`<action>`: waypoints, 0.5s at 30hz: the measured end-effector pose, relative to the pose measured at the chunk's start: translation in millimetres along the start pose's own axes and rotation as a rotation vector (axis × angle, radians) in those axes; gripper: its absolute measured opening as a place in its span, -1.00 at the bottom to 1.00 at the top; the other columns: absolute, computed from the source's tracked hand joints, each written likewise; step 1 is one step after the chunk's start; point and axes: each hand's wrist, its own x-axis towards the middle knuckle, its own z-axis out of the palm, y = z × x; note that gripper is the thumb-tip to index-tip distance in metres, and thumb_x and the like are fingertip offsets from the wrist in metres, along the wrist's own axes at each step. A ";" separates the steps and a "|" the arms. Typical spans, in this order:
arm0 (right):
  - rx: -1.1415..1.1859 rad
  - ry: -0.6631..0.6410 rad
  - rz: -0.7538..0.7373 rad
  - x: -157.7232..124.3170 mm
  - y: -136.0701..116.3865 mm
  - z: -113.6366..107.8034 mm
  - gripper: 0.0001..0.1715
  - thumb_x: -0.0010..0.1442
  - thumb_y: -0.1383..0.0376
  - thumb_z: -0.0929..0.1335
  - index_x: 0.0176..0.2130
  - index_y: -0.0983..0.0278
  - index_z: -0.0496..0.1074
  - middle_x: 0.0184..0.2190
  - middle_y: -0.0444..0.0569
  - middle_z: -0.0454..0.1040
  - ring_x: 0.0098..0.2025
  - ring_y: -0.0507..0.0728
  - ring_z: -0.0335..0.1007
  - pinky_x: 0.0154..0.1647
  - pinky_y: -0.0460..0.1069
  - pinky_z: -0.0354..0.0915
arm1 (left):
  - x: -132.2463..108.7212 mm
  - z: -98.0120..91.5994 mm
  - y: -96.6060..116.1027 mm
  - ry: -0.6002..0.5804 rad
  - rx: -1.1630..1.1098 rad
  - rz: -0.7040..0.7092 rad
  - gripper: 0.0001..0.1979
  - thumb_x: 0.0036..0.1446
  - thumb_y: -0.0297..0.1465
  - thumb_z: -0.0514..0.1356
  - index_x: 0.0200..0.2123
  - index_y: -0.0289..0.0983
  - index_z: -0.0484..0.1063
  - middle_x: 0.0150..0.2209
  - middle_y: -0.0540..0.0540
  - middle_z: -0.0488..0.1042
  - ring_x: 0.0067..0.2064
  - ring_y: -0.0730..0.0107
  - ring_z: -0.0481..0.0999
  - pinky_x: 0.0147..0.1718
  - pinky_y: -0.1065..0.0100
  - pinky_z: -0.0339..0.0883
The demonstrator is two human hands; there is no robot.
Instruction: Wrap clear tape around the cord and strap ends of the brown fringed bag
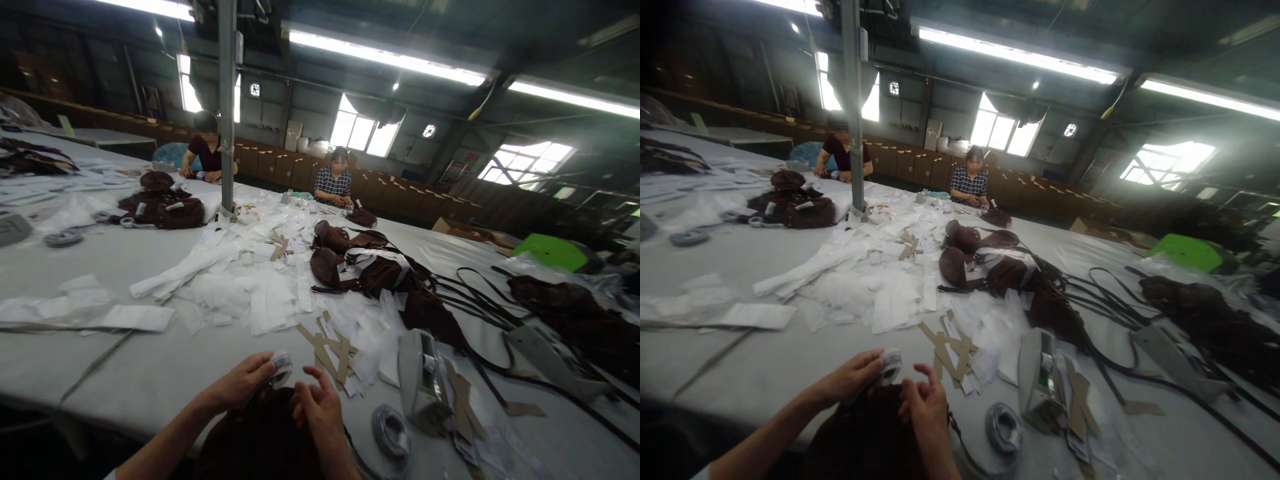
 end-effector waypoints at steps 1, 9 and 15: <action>-0.168 0.014 -0.149 0.3 -8.6 -6.8 -0.41 0.02 0.13 0.46 0.01 0.27 0.35 -0.39 -0.04 0.53 -0.47 0.08 0.44 -0.47 -0.03 0.40 | -0.4 -2.6 1.4 -0.052 -0.001 -0.004 -0.60 0.23 -0.06 0.01 -0.24 -0.31 0.34 -0.47 0.04 0.29 -0.51 0.50 0.24 -0.55 0.48 0.15; -0.748 -0.502 -0.512 -5.2 -61.4 -10.2 -0.49 0.15 0.40 0.36 0.09 0.09 0.38 -0.07 -0.03 0.42 -0.04 0.11 0.36 0.03 -0.01 0.28 | -4.1 -5.4 4.4 -0.329 0.039 -0.027 -0.56 0.22 -0.05 0.03 -0.12 -0.30 0.39 -0.48 0.03 0.30 -0.57 0.55 0.20 -0.63 0.52 0.07; -0.821 -0.474 -0.458 -14.3 -51.0 -0.5 -0.49 0.17 0.44 0.32 0.07 0.05 0.39 -0.24 -0.08 0.37 -0.15 0.09 0.33 -0.09 -0.03 0.28 | -7.1 -2.3 9.0 -0.362 0.086 -0.086 -0.58 0.18 -0.06 0.08 -0.24 -0.32 0.44 -0.54 0.06 0.24 -0.58 0.55 0.16 -0.65 0.52 0.04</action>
